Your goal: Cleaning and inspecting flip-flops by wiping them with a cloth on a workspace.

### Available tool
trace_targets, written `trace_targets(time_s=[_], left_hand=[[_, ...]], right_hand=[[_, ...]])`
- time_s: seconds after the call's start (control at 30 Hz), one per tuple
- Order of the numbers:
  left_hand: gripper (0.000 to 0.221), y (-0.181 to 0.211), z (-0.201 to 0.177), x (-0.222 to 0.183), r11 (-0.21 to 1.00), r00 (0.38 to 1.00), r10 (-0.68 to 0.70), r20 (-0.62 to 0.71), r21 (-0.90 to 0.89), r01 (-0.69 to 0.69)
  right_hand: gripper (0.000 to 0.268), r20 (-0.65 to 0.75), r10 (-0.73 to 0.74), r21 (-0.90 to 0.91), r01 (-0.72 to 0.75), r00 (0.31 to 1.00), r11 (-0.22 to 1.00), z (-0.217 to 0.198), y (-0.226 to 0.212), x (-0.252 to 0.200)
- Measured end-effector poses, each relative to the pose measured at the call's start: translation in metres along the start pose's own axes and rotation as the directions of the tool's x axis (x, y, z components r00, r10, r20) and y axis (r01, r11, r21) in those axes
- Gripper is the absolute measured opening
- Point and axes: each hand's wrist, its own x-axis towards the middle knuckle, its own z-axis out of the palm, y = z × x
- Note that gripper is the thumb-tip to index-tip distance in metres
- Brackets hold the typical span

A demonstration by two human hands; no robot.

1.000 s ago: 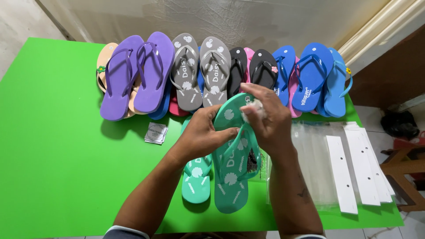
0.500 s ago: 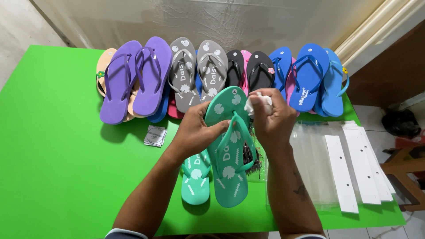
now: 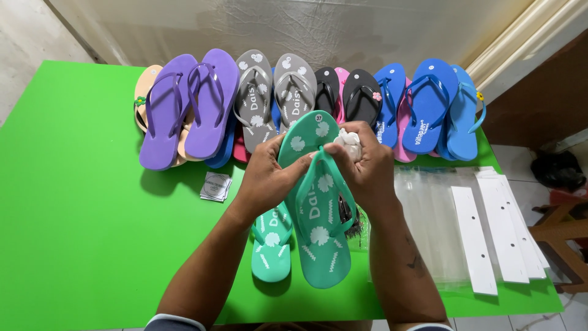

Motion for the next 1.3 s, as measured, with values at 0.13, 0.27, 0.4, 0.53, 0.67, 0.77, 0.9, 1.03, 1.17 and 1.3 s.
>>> trace_targets(time_s=[0.13,0.27,0.4,0.53,0.67,0.77,0.9,1.03,1.17,1.3], left_hand=[[0.018,-0.005,0.003,0.002,0.997,0.997,-0.041,-0.069,0.062,0.045],[0.021,-0.006,0.003,0.003,0.997,0.991,-0.019,-0.135,0.068,0.028],[0.022,-0.008,0.006,0.0,0.988,0.977,0.084,-0.195,0.145,-0.056],[0.016,-0.018,0.009,-0.007,0.945,0.947,0.244,-0.209,0.269,-0.184],[0.015,-0.022,0.014,-0.005,0.866,0.908,0.38,-0.174,0.412,-0.283],[0.015,-0.027,0.006,-0.003,0.868,0.909,0.386,-0.159,0.395,-0.3],[0.014,-0.023,0.0,0.0,0.915,0.929,0.328,-0.172,0.303,-0.267],[0.016,-0.024,-0.003,0.0,0.924,0.927,0.317,-0.2,0.287,-0.254],[0.016,-0.022,-0.007,0.001,0.93,0.912,0.313,-0.267,0.282,-0.237],[0.016,-0.016,-0.013,0.002,0.946,0.896,0.303,-0.325,0.216,-0.241]], right_hand=[[0.035,-0.008,0.052,-0.041,-0.052,0.999,0.998,-0.003,-0.01,0.007],[0.034,-0.098,0.163,0.101,-0.153,0.982,0.983,-0.008,-0.007,0.009],[0.045,0.088,0.262,0.375,-0.276,0.961,0.885,-0.015,-0.022,0.008],[0.06,0.233,0.262,0.236,-0.316,0.936,0.919,-0.006,0.0,-0.005],[0.057,0.365,0.254,0.43,-0.404,0.896,0.807,0.005,-0.021,-0.008],[0.055,0.378,0.281,0.536,-0.456,0.882,0.71,0.008,-0.031,-0.009],[0.053,0.357,0.278,0.448,-0.424,0.892,0.787,0.007,-0.04,-0.008],[0.055,0.323,0.248,0.341,-0.357,0.913,0.87,0.008,-0.058,-0.007],[0.055,0.285,0.217,0.229,-0.286,0.934,0.93,0.008,-0.048,-0.01],[0.05,0.258,0.175,0.255,-0.242,0.95,0.936,0.014,-0.041,-0.017]])
